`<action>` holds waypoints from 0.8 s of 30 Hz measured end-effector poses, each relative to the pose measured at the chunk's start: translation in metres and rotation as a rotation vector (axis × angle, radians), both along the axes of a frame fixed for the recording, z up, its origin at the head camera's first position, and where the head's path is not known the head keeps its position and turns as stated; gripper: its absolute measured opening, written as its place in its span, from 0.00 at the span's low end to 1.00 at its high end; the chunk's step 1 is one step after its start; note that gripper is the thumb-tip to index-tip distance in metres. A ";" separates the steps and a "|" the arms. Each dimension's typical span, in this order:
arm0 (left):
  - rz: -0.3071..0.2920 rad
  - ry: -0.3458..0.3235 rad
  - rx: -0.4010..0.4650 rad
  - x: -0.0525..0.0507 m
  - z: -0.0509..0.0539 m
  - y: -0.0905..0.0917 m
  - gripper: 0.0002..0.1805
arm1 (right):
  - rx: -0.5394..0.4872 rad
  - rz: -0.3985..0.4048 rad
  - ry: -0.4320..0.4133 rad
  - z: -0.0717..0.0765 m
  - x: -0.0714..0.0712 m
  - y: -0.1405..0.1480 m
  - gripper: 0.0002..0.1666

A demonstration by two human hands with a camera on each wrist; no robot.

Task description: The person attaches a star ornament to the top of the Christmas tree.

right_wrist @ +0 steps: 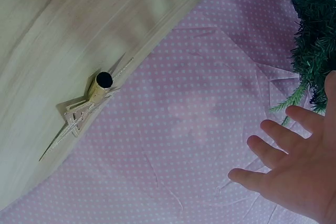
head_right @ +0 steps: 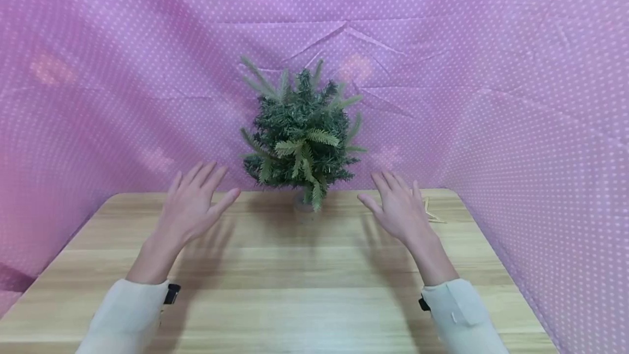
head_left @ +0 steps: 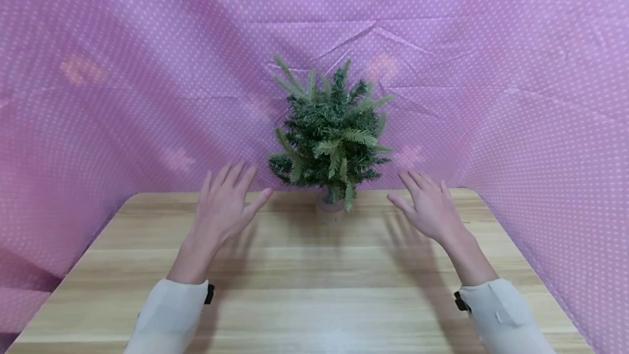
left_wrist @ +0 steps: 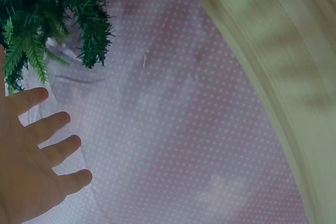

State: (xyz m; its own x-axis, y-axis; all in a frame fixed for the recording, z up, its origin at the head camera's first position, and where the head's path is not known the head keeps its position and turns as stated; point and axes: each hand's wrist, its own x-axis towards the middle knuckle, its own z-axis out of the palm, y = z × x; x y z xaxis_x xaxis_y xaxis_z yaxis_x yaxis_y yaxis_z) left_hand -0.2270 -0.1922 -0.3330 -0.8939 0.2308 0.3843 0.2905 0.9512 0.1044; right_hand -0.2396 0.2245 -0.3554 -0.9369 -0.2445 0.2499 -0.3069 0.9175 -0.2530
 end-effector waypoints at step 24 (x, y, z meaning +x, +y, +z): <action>-0.204 0.183 0.243 -0.003 0.022 0.007 0.34 | -0.108 0.028 0.015 -0.009 -0.004 0.011 0.42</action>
State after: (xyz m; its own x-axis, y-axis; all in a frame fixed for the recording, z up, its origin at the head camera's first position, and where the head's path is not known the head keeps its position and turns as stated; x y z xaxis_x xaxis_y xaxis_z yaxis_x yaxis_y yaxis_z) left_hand -0.2297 -0.1851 -0.3114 -0.7503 0.2793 0.5992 0.5063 0.8256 0.2490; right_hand -0.2441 0.2351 -0.3645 -0.9260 -0.2418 0.2899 -0.3369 0.8760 -0.3452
